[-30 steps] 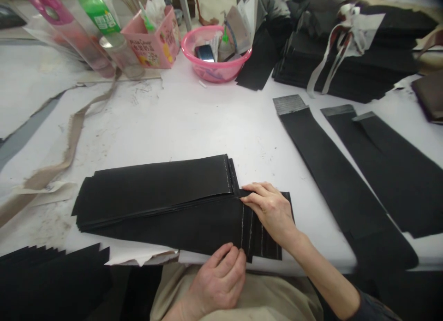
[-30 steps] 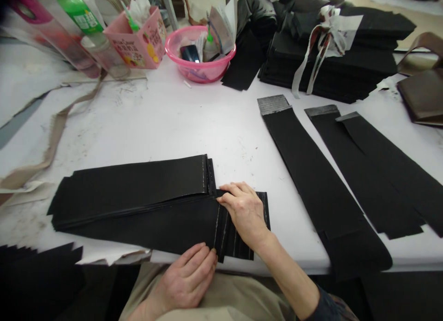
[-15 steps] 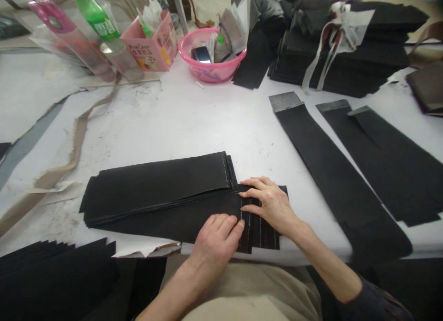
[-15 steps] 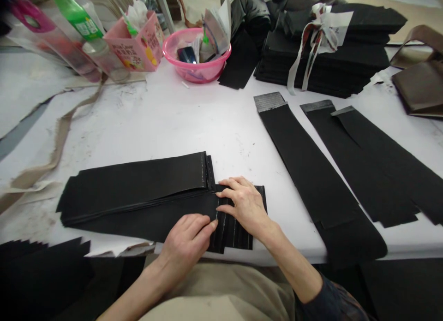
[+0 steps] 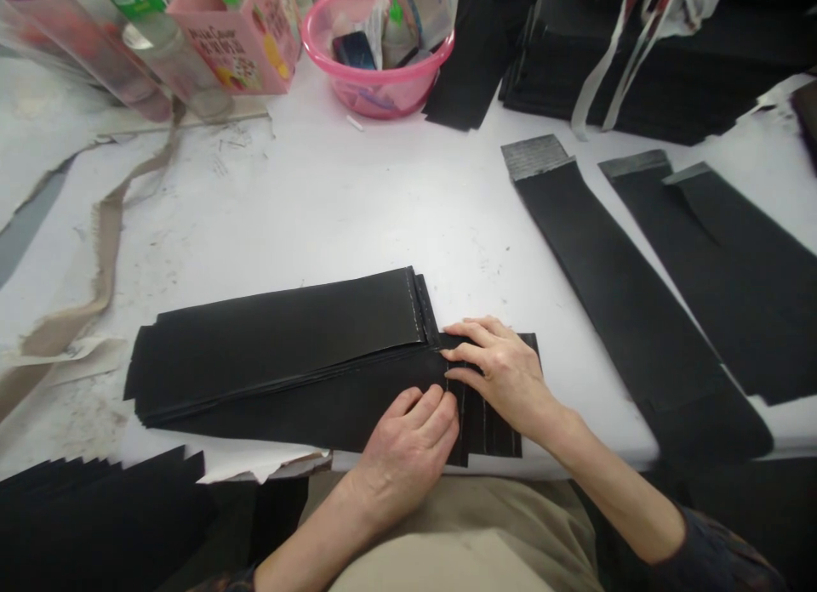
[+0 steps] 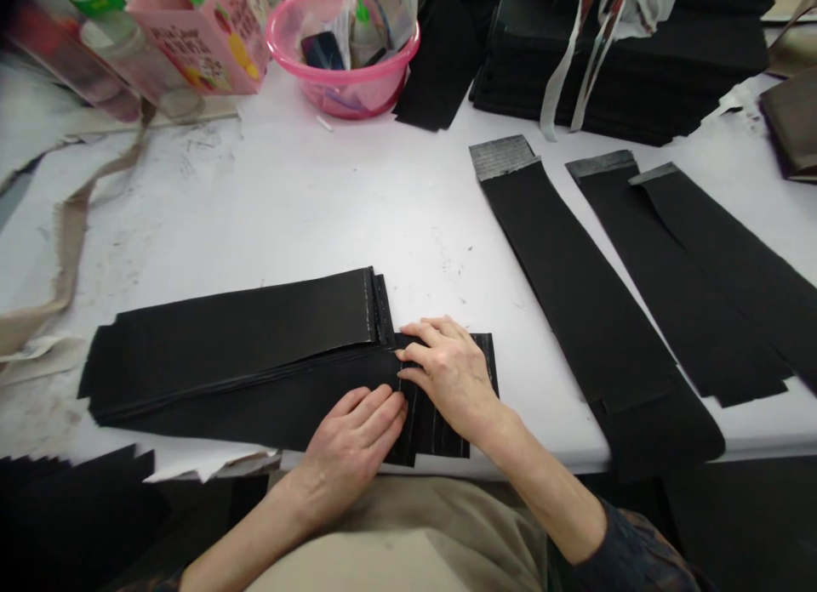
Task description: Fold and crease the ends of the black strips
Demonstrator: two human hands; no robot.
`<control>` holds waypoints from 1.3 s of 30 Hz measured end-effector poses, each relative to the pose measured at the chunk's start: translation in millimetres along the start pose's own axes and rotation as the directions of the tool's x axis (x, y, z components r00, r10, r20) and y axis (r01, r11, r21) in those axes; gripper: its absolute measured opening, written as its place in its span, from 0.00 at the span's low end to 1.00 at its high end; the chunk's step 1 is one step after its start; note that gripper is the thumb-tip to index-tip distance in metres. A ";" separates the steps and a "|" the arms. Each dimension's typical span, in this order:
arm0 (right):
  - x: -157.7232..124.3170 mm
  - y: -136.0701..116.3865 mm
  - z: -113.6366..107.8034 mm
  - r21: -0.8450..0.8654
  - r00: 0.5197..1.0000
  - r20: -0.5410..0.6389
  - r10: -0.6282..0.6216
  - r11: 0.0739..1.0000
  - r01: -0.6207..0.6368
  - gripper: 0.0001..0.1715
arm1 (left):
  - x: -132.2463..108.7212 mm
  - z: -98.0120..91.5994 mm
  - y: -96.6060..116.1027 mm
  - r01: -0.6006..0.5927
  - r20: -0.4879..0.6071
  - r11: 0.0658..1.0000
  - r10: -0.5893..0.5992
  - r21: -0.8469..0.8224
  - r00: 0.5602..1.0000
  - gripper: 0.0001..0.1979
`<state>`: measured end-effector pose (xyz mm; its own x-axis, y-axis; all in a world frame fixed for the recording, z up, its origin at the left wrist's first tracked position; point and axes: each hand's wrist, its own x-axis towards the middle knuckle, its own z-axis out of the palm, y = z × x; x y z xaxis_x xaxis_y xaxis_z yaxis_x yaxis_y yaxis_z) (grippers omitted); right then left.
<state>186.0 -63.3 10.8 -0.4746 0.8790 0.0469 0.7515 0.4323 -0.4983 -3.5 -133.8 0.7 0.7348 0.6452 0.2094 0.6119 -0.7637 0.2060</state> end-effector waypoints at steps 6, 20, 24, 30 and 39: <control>4.7 -0.9 0.5 0.013 1.000 -0.008 0.028 1.000 -0.028 0.02 | -9.6 6.3 7.2 -0.024 -0.084 1.000 0.023 -0.019 0.996 0.15; 12.8 0.9 3.5 0.073 0.997 -0.061 0.042 0.997 -0.038 0.05 | -25.2 16.4 21.2 -0.048 -0.277 0.999 0.039 -0.026 0.960 0.15; 11.2 -0.1 5.6 0.135 0.993 -0.098 0.064 0.990 -0.050 0.03 | -27.0 14.2 19.4 -0.026 -0.309 0.998 0.008 -0.056 0.951 0.12; 9.2 5.9 7.0 0.224 0.975 -0.196 0.103 0.973 -0.058 0.07 | -28.8 13.5 21.7 0.045 -0.297 0.983 -0.097 -0.180 0.950 0.10; -37.9 -4.3 -4.5 0.333 0.915 -0.301 0.268 0.929 -0.162 0.08 | -27.9 4.4 26.1 0.187 -0.292 0.969 -0.227 -0.158 0.929 0.10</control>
<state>202.9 -97.6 15.1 -0.0951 0.9809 0.1697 0.6221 0.1916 -0.7591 -6.8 -171.8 -3.9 0.4583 0.7797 0.4265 0.6846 -0.6158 0.3901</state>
